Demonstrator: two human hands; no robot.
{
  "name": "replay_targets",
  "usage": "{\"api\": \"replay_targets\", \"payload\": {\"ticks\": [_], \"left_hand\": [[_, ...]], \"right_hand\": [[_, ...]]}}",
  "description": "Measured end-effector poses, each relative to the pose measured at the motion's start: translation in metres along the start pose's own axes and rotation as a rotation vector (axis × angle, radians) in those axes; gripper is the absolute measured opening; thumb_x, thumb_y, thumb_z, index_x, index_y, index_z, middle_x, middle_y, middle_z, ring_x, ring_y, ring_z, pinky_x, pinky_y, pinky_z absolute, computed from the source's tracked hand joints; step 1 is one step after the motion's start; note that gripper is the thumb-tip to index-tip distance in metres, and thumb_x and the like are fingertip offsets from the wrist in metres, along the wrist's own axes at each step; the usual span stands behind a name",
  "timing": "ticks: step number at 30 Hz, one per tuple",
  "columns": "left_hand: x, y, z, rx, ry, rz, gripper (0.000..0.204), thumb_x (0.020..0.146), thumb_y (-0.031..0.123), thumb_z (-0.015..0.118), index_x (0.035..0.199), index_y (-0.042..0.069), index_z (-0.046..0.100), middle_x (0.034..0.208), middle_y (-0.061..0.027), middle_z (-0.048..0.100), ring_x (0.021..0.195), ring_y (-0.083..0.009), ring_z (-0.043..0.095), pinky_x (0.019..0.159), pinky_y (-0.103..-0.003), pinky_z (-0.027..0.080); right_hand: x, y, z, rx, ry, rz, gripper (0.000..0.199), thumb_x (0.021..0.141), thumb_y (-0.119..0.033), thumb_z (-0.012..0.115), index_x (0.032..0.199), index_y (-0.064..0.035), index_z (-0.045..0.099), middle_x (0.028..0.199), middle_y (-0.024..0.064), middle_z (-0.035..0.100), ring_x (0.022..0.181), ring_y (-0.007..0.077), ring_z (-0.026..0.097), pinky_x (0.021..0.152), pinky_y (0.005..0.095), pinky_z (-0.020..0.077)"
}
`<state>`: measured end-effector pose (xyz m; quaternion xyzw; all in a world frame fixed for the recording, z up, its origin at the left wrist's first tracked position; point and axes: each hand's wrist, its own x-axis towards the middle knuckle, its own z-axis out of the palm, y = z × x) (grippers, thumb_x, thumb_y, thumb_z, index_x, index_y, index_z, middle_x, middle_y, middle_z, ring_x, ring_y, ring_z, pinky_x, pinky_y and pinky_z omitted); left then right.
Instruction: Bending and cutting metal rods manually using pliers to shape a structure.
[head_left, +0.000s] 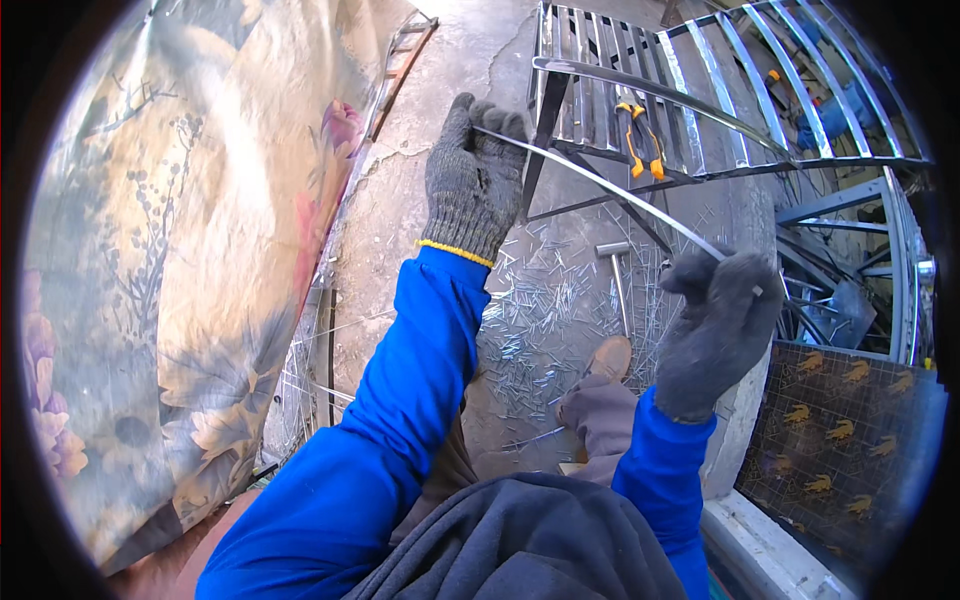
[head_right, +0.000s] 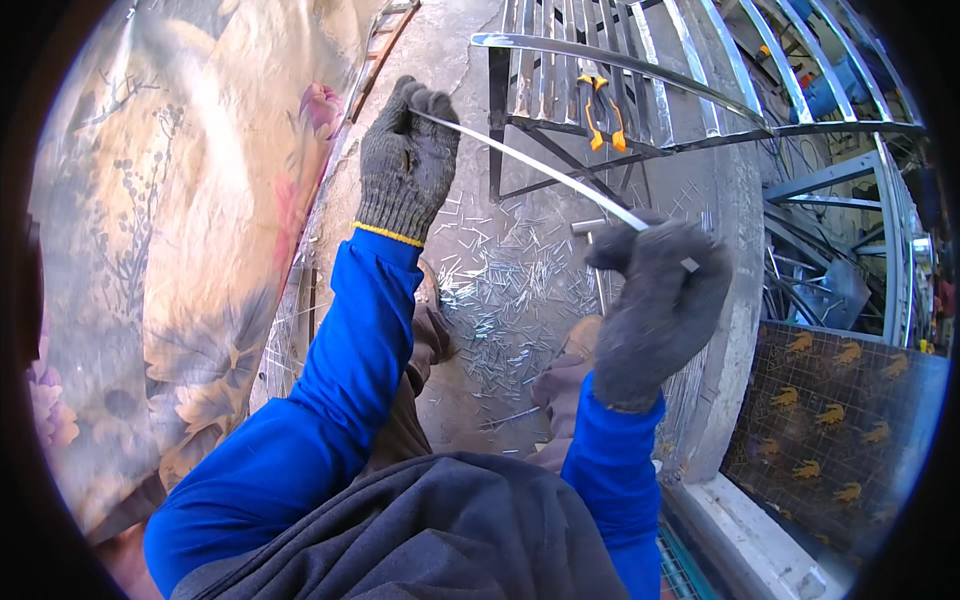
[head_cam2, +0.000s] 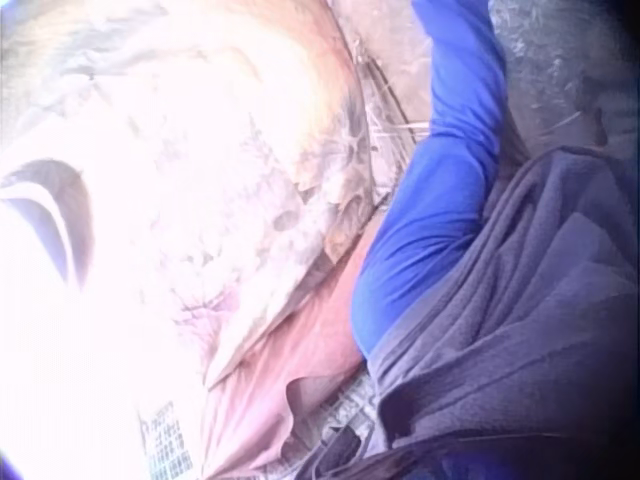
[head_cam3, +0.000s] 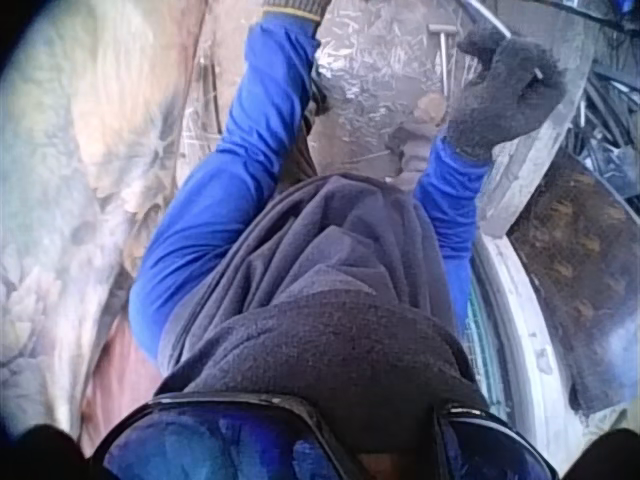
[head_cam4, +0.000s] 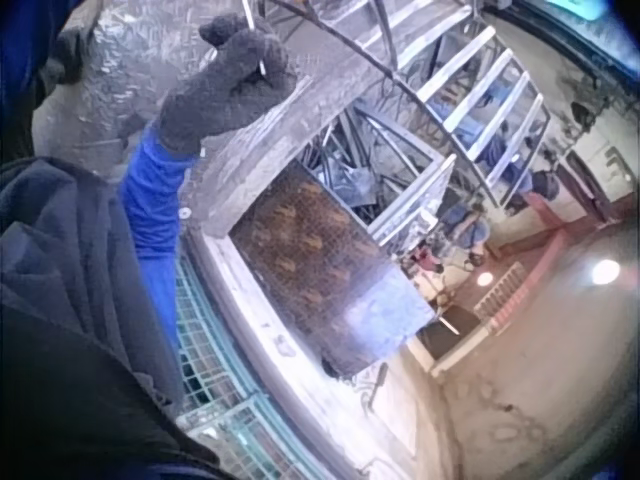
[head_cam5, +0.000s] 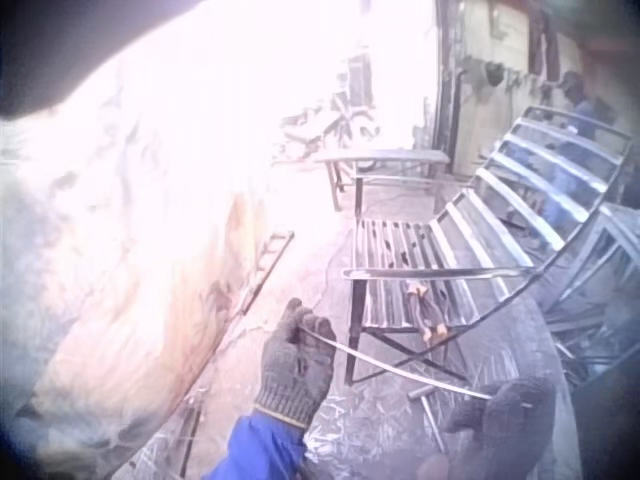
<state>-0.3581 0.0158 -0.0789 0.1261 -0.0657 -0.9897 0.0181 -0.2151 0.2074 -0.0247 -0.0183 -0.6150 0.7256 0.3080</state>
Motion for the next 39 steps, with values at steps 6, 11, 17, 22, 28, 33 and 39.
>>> {"api": "replay_targets", "payload": {"ticks": [6, 11, 17, 22, 28, 33, 39], "left_hand": [[0.011, 0.018, -0.018, 0.007, 0.289, -0.072, 0.028, 0.097, 0.001, 0.052, 0.122, 0.012, 0.056, 0.061, 0.0055, 0.037, 0.043, -0.0077, 0.036, 0.041, -0.024, 0.035], [0.012, 0.011, -0.015, 0.137, 0.347, -0.060, 0.015, 0.098, 0.005, 0.051, 0.109, 0.011, 0.059, 0.057, 0.0056, 0.035, 0.042, -0.0084, 0.034, 0.041, -0.024, 0.030], [0.011, -0.003, -0.008, 0.003, 0.403, -0.245, 0.010, 0.100, 0.006, 0.049, 0.105, 0.011, 0.056, 0.061, 0.0027, 0.039, 0.043, -0.0085, 0.037, 0.041, -0.024, 0.036], [0.003, -0.007, -0.018, 0.151, 0.234, -0.199, 0.022, 0.104, 0.008, 0.047, 0.125, 0.007, 0.053, 0.065, 0.0035, 0.040, 0.043, -0.0074, 0.036, 0.042, -0.023, 0.036], [-0.002, -0.014, -0.020, 0.054, 0.147, -0.214, 0.010, 0.104, 0.009, 0.047, 0.111, 0.011, 0.054, 0.062, 0.0058, 0.038, 0.043, -0.0069, 0.034, 0.042, -0.023, 0.032], [-0.001, -0.014, -0.021, 0.056, 0.295, -0.143, 0.008, 0.105, 0.015, 0.051, 0.098, 0.012, 0.055, 0.060, 0.0040, 0.041, 0.043, -0.0097, 0.040, 0.043, -0.025, 0.039], [0.001, -0.012, -0.029, -0.125, 0.114, -0.243, 0.020, 0.108, 0.026, 0.052, 0.101, 0.009, 0.058, 0.072, -0.0011, 0.057, 0.058, -0.0163, 0.056, 0.057, -0.031, 0.055]], "right_hand": [[-0.045, -0.021, 0.004, -0.353, -0.732, -0.251, 0.024, 0.100, -0.018, 0.066, 0.119, -0.0029, 0.063, 0.095, 0.0145, 0.073, 0.089, 0.0309, 0.072, 0.083, 0.0467, 0.0610], [-0.056, -0.017, -0.003, -0.329, -0.857, 0.044, 0.028, 0.094, -0.020, 0.070, 0.116, -0.0029, 0.068, 0.102, 0.0154, 0.073, 0.096, 0.0330, 0.071, 0.090, 0.0474, 0.0577], [-0.064, -0.012, -0.004, -0.351, -0.877, 0.111, 0.032, 0.087, -0.021, 0.076, 0.112, -0.0029, 0.073, 0.110, 0.0165, 0.073, 0.104, 0.0356, 0.070, 0.097, 0.0483, 0.0536], [-0.065, -0.020, 0.006, -0.291, -0.811, 0.091, 0.033, 0.080, -0.019, 0.080, 0.109, -0.0057, 0.076, 0.107, 0.0140, 0.073, 0.101, 0.0367, 0.070, 0.095, 0.0486, 0.0547], [-0.064, -0.018, 0.013, -0.175, -0.826, 0.035, 0.030, 0.073, -0.017, 0.084, 0.102, -0.0114, 0.077, 0.103, 0.0103, 0.073, 0.097, 0.0356, 0.071, 0.091, 0.0498, 0.0556], [-0.073, -0.011, 0.007, -0.330, -0.738, -0.230, 0.031, 0.073, -0.017, 0.084, 0.103, -0.0136, 0.076, 0.107, 0.0113, 0.072, 0.099, 0.0355, 0.070, 0.092, 0.0512, 0.0550], [-0.070, -0.015, 0.001, -0.106, -0.399, 0.033, 0.030, 0.094, -0.023, 0.064, 0.114, -0.0019, 0.068, 0.119, 0.0216, 0.068, 0.100, 0.0325, 0.071, 0.086, 0.0429, 0.0587]]}}
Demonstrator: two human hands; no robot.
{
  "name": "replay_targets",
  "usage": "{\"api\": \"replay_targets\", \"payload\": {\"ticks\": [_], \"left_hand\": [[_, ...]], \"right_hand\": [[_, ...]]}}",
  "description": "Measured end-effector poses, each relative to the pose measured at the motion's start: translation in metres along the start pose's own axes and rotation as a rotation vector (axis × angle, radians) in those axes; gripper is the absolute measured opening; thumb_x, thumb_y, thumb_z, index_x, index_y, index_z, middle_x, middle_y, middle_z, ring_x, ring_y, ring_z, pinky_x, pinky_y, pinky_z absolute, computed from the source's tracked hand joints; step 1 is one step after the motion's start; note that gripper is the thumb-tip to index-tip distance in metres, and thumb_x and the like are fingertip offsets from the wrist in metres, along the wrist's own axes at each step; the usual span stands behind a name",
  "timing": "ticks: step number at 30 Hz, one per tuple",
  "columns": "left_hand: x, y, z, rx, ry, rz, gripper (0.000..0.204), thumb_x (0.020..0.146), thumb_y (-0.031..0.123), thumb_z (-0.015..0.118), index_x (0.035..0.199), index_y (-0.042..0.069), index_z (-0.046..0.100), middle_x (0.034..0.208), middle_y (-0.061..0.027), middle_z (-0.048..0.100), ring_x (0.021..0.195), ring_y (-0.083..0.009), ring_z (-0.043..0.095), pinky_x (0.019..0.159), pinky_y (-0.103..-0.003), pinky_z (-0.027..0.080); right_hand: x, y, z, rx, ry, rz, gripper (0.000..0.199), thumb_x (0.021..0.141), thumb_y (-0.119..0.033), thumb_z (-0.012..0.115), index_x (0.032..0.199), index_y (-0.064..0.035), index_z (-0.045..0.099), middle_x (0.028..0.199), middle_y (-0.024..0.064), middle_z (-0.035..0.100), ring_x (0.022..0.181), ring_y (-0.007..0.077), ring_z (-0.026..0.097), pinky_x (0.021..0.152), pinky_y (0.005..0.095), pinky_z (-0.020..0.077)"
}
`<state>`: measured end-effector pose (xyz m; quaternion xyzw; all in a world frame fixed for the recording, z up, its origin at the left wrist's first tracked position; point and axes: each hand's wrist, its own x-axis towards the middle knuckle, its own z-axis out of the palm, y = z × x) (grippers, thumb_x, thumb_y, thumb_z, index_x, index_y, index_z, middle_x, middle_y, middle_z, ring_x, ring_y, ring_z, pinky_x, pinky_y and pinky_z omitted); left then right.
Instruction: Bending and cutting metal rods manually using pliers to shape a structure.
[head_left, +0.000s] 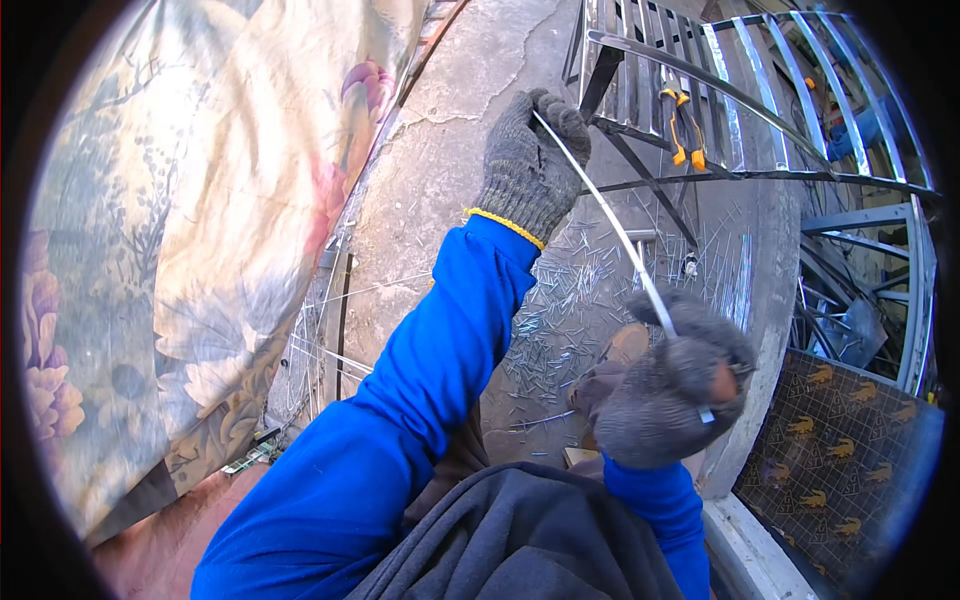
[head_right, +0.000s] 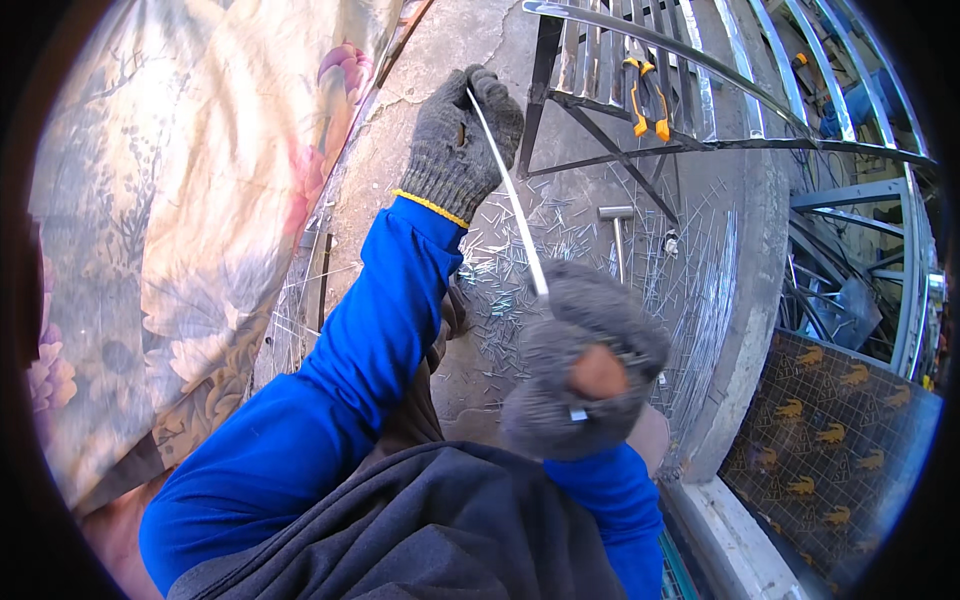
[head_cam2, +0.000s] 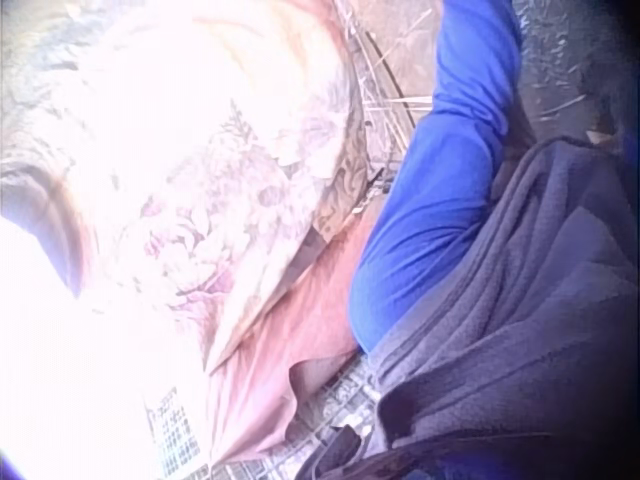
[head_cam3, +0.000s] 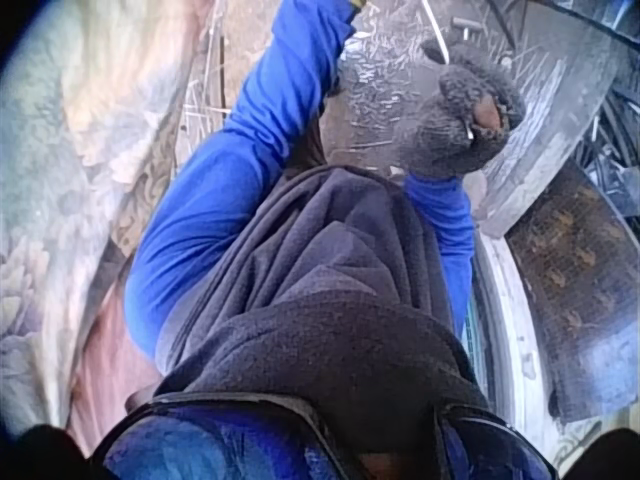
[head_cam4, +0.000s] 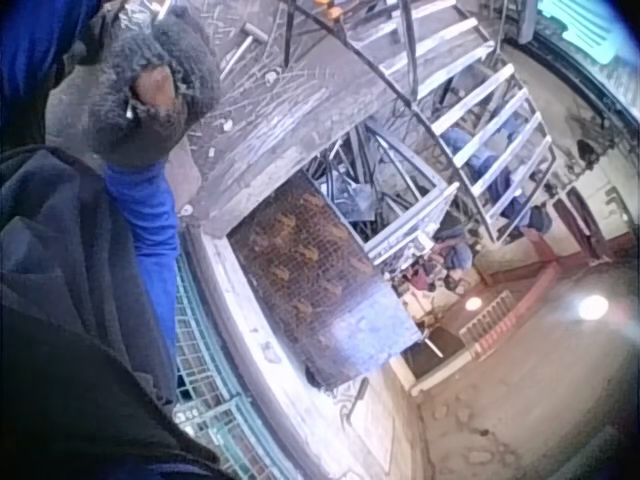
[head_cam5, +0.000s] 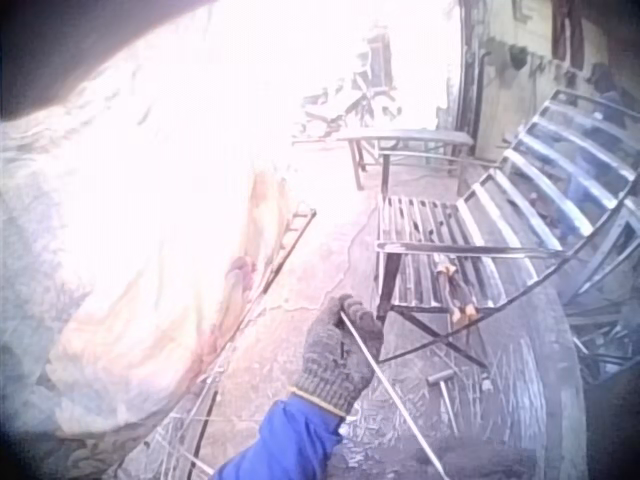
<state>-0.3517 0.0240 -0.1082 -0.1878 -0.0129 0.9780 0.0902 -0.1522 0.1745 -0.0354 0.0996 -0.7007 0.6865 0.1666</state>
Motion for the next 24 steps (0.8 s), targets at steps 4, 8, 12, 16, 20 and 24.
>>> {"api": "replay_targets", "payload": {"ticks": [4, 8, 12, 16, 20, 24], "left_hand": [[-0.002, -0.005, -0.003, 0.046, -0.027, 0.039, 0.020, 0.109, 0.026, 0.052, 0.112, 0.007, 0.058, 0.080, -0.0039, 0.061, 0.070, -0.0207, 0.062, 0.070, -0.038, 0.061], [-0.004, -0.008, -0.004, -0.033, -0.091, 0.079, 0.016, 0.105, 0.014, 0.056, 0.102, 0.003, 0.068, 0.089, -0.0110, 0.073, 0.084, -0.0250, 0.073, 0.087, -0.042, 0.063], [-0.006, -0.009, -0.007, -0.025, -0.282, 0.025, 0.018, 0.105, 0.011, 0.055, 0.108, 0.001, 0.070, 0.107, -0.0163, 0.076, 0.104, -0.0312, 0.073, 0.104, -0.051, 0.057], [-0.006, -0.002, -0.005, -0.021, -0.393, 0.047, 0.020, 0.105, 0.014, 0.055, 0.111, 0.001, 0.070, 0.107, -0.0170, 0.076, 0.105, -0.0318, 0.073, 0.105, -0.052, 0.055], [-0.005, -0.001, -0.002, 0.129, -0.100, 0.132, 0.018, 0.105, 0.015, 0.057, 0.103, 0.002, 0.069, 0.091, -0.0102, 0.075, 0.082, -0.0237, 0.074, 0.080, -0.040, 0.064], [-0.009, -0.024, -0.007, 0.414, 0.091, 0.160, 0.015, 0.106, 0.021, 0.056, 0.102, 0.008, 0.062, 0.079, -0.0026, 0.068, 0.064, -0.0177, 0.066, 0.061, -0.036, 0.060]], "right_hand": [[0.022, 0.014, -0.002, 0.304, 0.287, -0.141, 0.041, 0.108, -0.036, 0.050, 0.120, 0.0010, 0.060, 0.117, 0.0223, 0.068, 0.094, 0.0293, 0.073, 0.079, 0.0386, 0.0641], [0.040, 0.027, -0.015, 0.198, 0.573, -0.158, 0.043, 0.109, -0.040, 0.048, 0.130, -0.0026, 0.054, 0.109, 0.0183, 0.070, 0.091, 0.0265, 0.073, 0.076, 0.0378, 0.0651], [0.055, 0.035, -0.052, 0.296, 0.635, -0.003, 0.033, 0.109, -0.030, 0.051, 0.134, -0.0075, 0.053, 0.109, 0.0144, 0.070, 0.092, 0.0243, 0.073, 0.073, 0.0361, 0.0639], [0.059, 0.041, -0.074, 0.306, 0.508, 0.023, 0.030, 0.110, -0.027, 0.050, 0.132, -0.0075, 0.055, 0.114, 0.0167, 0.070, 0.094, 0.0251, 0.073, 0.072, 0.0360, 0.0635], [0.044, 0.038, -0.062, 0.302, 0.390, -0.090, 0.034, 0.109, -0.030, 0.050, 0.132, -0.0060, 0.055, 0.117, 0.0198, 0.069, 0.093, 0.0287, 0.074, 0.072, 0.0368, 0.0648], [0.039, 0.035, -0.051, 0.329, 0.283, -0.299, 0.038, 0.109, -0.036, 0.050, 0.130, -0.0048, 0.055, 0.118, 0.0235, 0.069, 0.086, 0.0342, 0.075, 0.074, 0.0396, 0.0663]]}}
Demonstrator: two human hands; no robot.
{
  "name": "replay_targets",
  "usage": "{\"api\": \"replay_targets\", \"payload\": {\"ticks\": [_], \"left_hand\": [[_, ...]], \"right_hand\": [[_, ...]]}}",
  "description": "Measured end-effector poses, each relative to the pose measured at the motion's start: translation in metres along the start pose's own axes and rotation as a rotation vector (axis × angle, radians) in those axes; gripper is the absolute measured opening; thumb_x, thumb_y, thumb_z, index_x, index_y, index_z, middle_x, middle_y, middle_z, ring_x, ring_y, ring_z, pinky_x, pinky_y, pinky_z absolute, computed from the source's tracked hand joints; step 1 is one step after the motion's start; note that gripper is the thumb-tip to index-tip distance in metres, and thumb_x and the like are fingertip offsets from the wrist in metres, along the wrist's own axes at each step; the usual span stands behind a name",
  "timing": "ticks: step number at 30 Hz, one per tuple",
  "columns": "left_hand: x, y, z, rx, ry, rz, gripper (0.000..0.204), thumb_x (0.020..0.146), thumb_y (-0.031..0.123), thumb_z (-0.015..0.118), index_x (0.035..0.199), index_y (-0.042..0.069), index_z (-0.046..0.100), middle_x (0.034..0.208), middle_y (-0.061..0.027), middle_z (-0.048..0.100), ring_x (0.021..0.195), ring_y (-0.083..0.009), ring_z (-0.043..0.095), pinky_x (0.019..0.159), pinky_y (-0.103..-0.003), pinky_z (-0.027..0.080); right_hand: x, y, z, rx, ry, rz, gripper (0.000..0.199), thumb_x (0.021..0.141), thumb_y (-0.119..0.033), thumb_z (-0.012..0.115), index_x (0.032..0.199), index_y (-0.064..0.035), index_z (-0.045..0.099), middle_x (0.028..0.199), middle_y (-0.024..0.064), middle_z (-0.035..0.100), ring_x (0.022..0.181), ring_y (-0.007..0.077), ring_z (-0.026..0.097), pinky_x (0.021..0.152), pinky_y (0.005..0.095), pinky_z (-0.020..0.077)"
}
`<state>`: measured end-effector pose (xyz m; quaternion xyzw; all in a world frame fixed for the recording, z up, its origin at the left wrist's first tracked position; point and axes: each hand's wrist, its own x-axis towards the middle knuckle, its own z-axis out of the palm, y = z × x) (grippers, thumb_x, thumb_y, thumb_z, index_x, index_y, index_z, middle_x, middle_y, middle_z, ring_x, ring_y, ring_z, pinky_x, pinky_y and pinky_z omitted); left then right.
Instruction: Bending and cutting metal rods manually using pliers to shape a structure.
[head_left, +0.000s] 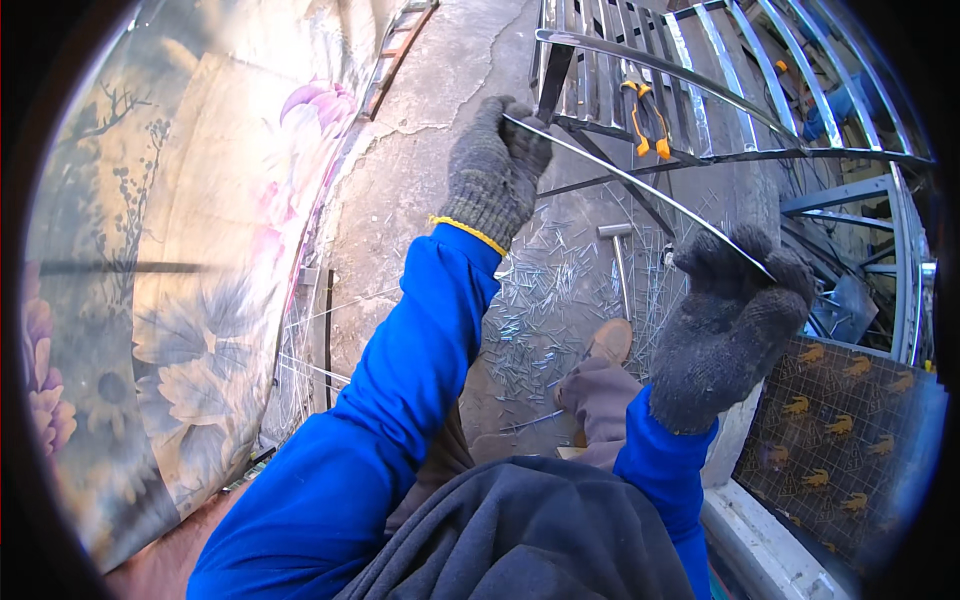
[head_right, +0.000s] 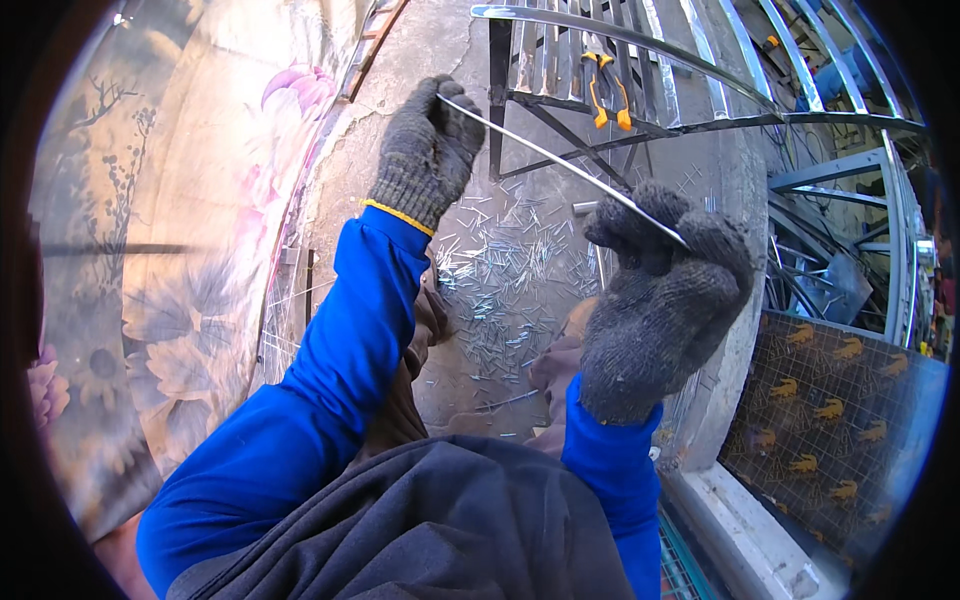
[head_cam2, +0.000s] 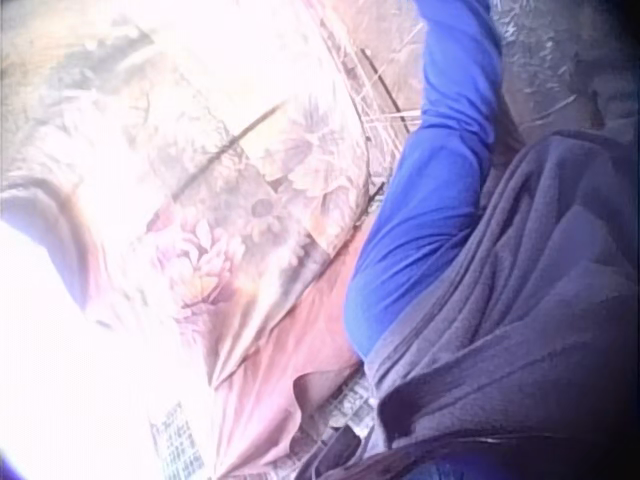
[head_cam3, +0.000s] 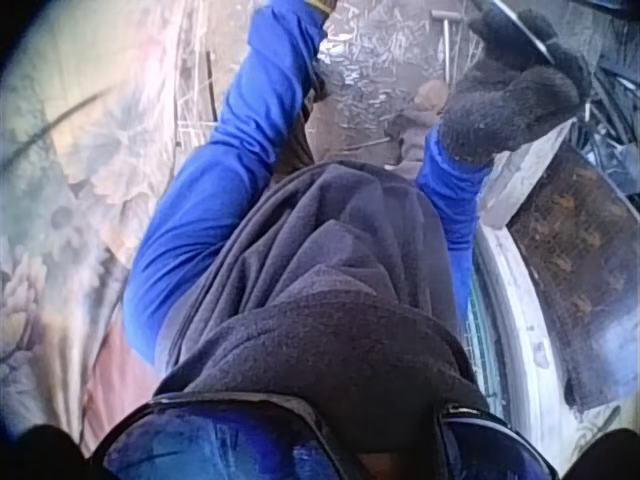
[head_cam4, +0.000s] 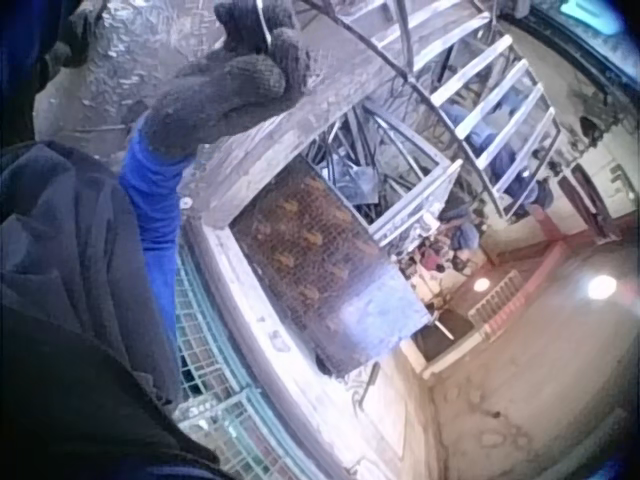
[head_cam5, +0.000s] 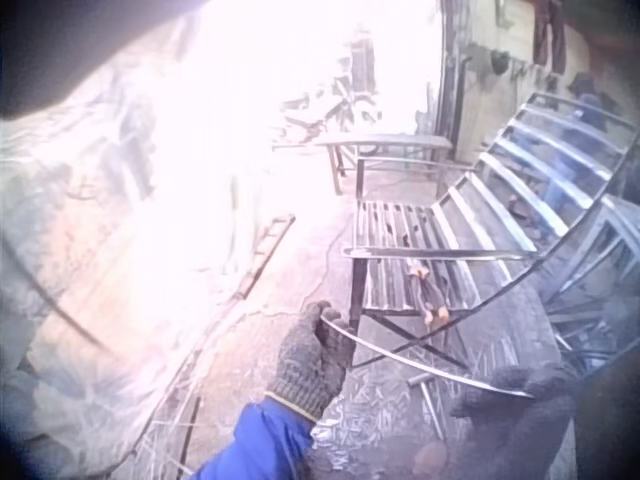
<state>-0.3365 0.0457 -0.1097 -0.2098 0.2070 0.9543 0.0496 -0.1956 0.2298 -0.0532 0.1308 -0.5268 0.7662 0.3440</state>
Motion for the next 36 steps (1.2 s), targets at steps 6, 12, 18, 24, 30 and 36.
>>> {"api": "replay_targets", "payload": {"ticks": [6, 12, 18, 24, 30, 36], "left_hand": [[-0.005, -0.014, 0.005, -0.089, -0.020, -0.075, 0.023, 0.107, 0.020, 0.052, 0.106, 0.001, 0.065, 0.091, -0.0088, 0.072, 0.082, -0.0236, 0.072, 0.081, -0.041, 0.064], [-0.003, -0.011, 0.002, -0.257, -0.106, -0.089, 0.027, 0.107, 0.021, 0.052, 0.110, -0.002, 0.066, 0.100, -0.0142, 0.074, 0.091, -0.0276, 0.074, 0.091, -0.044, 0.063], [0.003, -0.003, 0.003, -0.147, -0.031, -0.014, 0.020, 0.105, 0.023, 0.057, 0.096, 0.006, 0.062, 0.074, 0.0004, 0.064, 0.059, -0.0127, 0.062, 0.058, -0.027, 0.057], [0.002, 0.008, -0.002, -0.164, -0.002, -0.116, 0.007, 0.105, 0.017, 0.053, 0.101, 0.011, 0.056, 0.060, 0.0099, 0.042, 0.041, -0.0022, 0.040, 0.037, -0.020, 0.034], [0.002, 0.005, -0.005, -0.088, -0.044, -0.180, 0.007, 0.103, 0.011, 0.049, 0.099, 0.013, 0.055, 0.065, 0.0091, 0.045, 0.043, -0.0023, 0.039, 0.039, -0.021, 0.033], [0.000, 0.006, -0.005, 0.070, -0.015, -0.173, 0.007, 0.102, 0.013, 0.052, 0.096, 0.013, 0.056, 0.066, 0.0082, 0.048, 0.044, -0.0029, 0.040, 0.039, -0.021, 0.033]], "right_hand": [[0.011, -0.004, -0.007, 0.024, 0.153, 0.023, 0.036, 0.109, -0.035, 0.049, 0.128, -0.0055, 0.055, 0.116, 0.0232, 0.069, 0.093, 0.0338, 0.074, 0.076, 0.0411, 0.0662], [0.011, -0.004, -0.005, -0.047, 0.190, 0.012, 0.035, 0.110, -0.032, 0.048, 0.132, -0.0049, 0.050, 0.116, 0.0233, 0.069, 0.089, 0.0306, 0.074, 0.073, 0.0403, 0.0658], [0.007, -0.041, 0.009, -0.696, -0.221, -0.062, 0.049, 0.111, -0.042, 0.038, 0.115, -0.0050, 0.070, 0.090, 0.0119, 0.074, 0.077, 0.0202, 0.074, 0.067, 0.0304, 0.0602], [-0.023, -0.062, 0.020, -0.374, -0.803, 0.318, 0.042, 0.096, -0.022, 0.069, 0.133, -0.0025, 0.064, 0.128, 0.0176, 0.069, 0.119, 0.0304, 0.067, 0.104, 0.0448, 0.0526], [-0.029, -0.053, 0.032, -0.259, -0.877, 0.409, 0.044, 0.093, -0.019, 0.074, 0.133, -0.0047, 0.064, 0.132, 0.0096, 0.067, 0.126, 0.0281, 0.061, 0.114, 0.0447, 0.0445], [-0.025, -0.056, 0.040, -0.478, -0.958, 0.114, 0.046, 0.082, -0.020, 0.077, 0.125, -0.0086, 0.068, 0.127, 0.0120, 0.068, 0.122, 0.0352, 0.064, 0.105, 0.0522, 0.0516]]}}
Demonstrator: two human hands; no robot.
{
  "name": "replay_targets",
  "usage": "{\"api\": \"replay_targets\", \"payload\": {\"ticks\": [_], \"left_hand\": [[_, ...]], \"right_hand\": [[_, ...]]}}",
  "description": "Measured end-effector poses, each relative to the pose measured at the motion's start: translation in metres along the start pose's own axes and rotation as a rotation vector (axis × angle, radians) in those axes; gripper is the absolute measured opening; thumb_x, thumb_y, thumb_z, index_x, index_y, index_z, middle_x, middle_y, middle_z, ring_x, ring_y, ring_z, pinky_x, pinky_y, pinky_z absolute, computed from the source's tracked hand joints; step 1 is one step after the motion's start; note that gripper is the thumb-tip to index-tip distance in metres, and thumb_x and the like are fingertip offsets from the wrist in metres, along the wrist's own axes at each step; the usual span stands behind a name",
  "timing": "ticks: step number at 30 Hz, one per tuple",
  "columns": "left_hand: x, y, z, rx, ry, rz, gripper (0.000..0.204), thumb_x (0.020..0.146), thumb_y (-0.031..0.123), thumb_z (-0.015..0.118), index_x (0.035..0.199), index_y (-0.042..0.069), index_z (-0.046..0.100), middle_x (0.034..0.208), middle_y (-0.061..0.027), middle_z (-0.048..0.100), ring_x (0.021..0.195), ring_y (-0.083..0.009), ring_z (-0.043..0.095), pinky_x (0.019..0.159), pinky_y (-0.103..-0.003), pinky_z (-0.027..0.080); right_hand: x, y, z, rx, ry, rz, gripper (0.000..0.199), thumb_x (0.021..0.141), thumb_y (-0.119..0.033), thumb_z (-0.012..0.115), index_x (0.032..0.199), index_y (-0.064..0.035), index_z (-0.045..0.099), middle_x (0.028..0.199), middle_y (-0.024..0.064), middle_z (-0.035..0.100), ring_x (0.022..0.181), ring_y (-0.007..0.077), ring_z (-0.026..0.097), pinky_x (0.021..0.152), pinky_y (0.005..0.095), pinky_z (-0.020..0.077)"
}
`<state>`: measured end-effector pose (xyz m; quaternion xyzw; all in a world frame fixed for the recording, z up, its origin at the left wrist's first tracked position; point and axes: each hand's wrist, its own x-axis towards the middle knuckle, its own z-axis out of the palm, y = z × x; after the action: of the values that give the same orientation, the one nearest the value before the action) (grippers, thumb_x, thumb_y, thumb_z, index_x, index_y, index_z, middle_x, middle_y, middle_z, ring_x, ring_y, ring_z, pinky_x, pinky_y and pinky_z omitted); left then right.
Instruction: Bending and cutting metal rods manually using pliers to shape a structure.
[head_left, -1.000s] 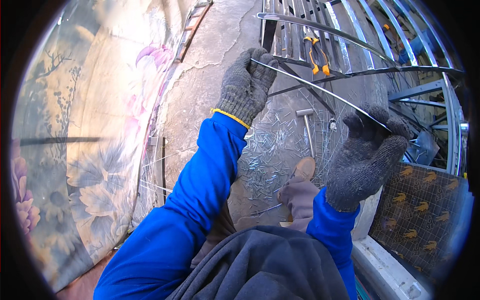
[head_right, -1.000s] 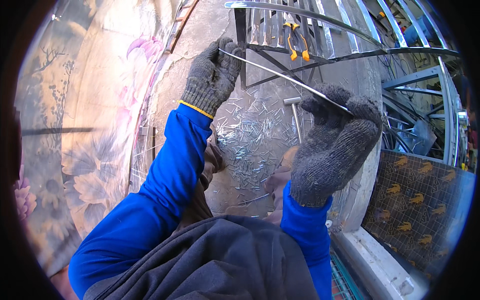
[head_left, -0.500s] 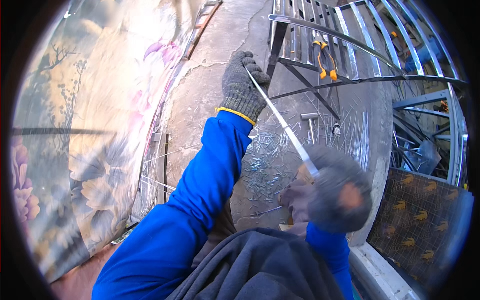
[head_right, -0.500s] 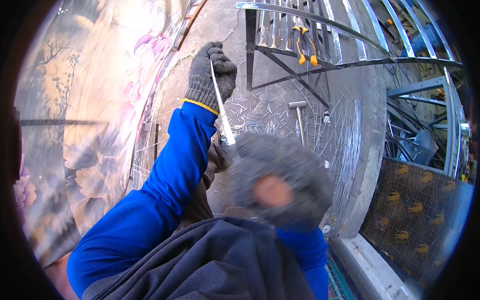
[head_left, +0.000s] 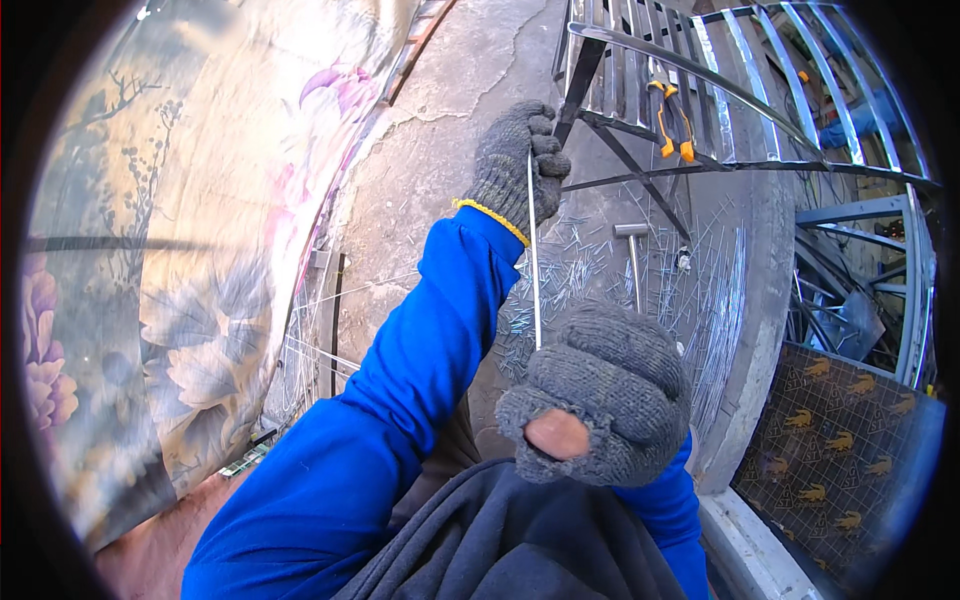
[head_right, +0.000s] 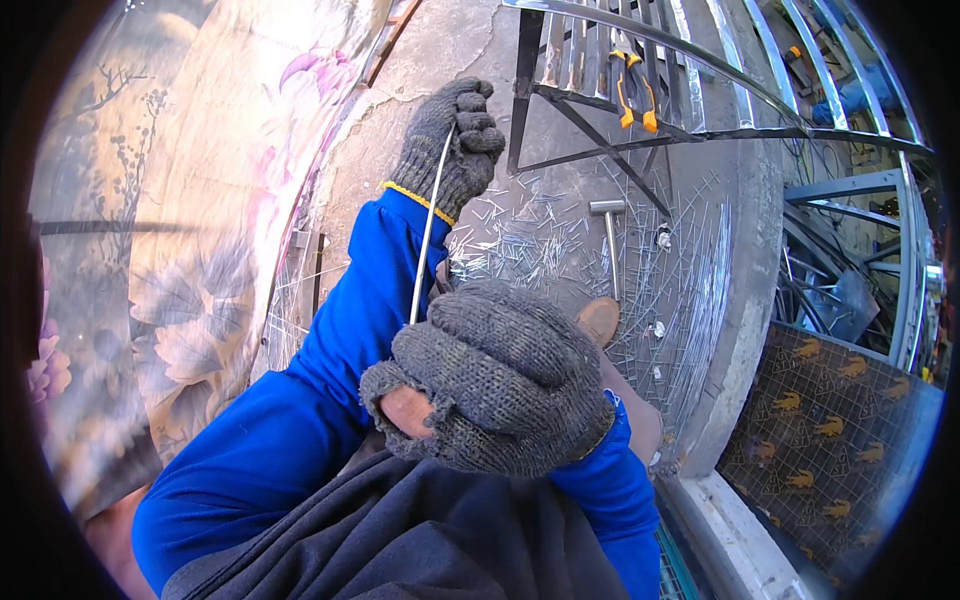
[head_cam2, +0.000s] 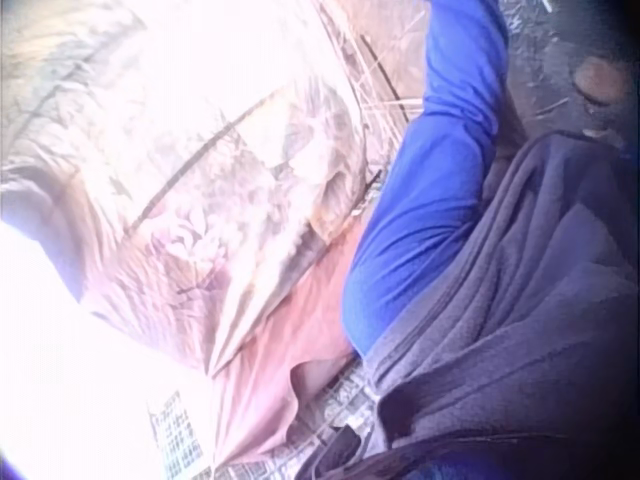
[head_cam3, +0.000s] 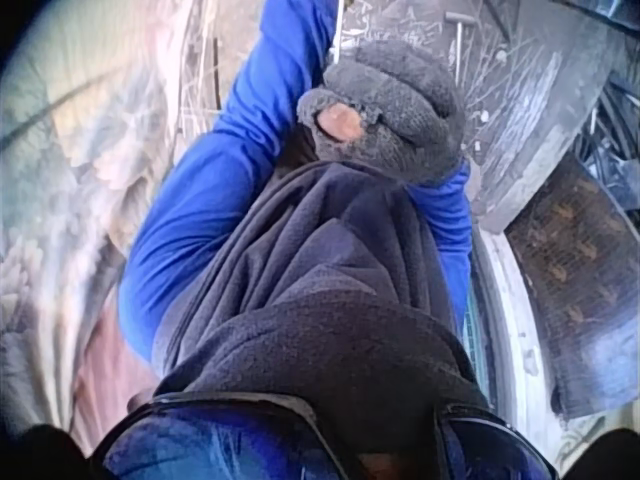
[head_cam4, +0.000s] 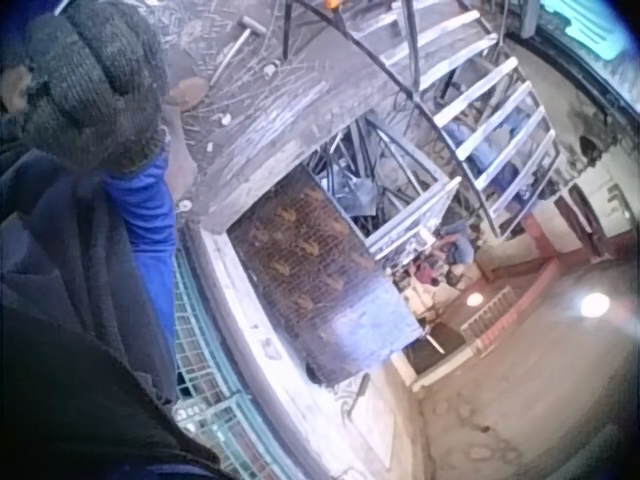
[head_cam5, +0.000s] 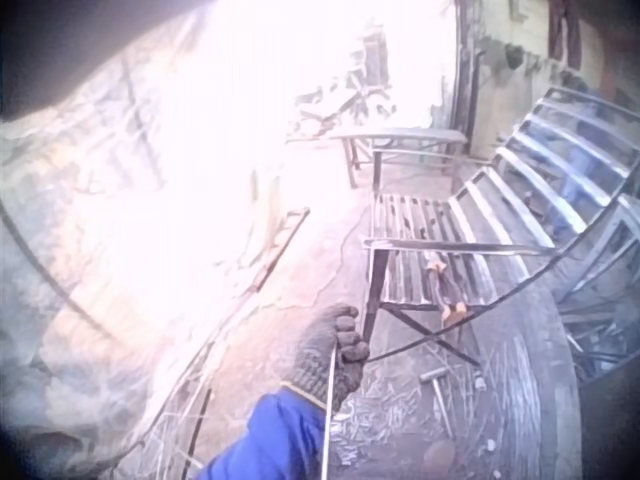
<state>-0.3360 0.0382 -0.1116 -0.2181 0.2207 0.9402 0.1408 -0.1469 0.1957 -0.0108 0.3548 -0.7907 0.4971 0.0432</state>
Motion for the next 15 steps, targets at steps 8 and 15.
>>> {"api": "replay_targets", "payload": {"ticks": [8, 15], "left_hand": [[-0.005, -0.011, 0.004, 0.125, 0.030, -0.054, 0.010, 0.101, 0.015, 0.054, 0.096, 0.008, 0.059, 0.067, 0.0067, 0.048, 0.045, -0.0056, 0.042, 0.037, -0.022, 0.033], [-0.019, -0.023, 0.009, 0.333, 0.031, -0.136, 0.010, 0.101, 0.022, 0.059, 0.093, 0.015, 0.061, 0.064, 0.0080, 0.052, 0.044, -0.0066, 0.047, 0.034, -0.024, 0.031]], "right_hand": [[0.006, 0.011, 0.026, -0.081, 0.123, -0.426, 0.039, 0.080, -0.029, 0.077, 0.114, -0.0115, 0.071, 0.128, 0.0123, 0.066, 0.122, 0.0319, 0.063, 0.102, 0.0537, 0.0540], [0.007, 0.013, 0.035, -0.099, 0.176, -0.419, 0.027, 0.082, -0.028, 0.074, 0.106, -0.0148, 0.070, 0.112, 0.0079, 0.065, 0.107, 0.0288, 0.064, 0.096, 0.0529, 0.0546]]}}
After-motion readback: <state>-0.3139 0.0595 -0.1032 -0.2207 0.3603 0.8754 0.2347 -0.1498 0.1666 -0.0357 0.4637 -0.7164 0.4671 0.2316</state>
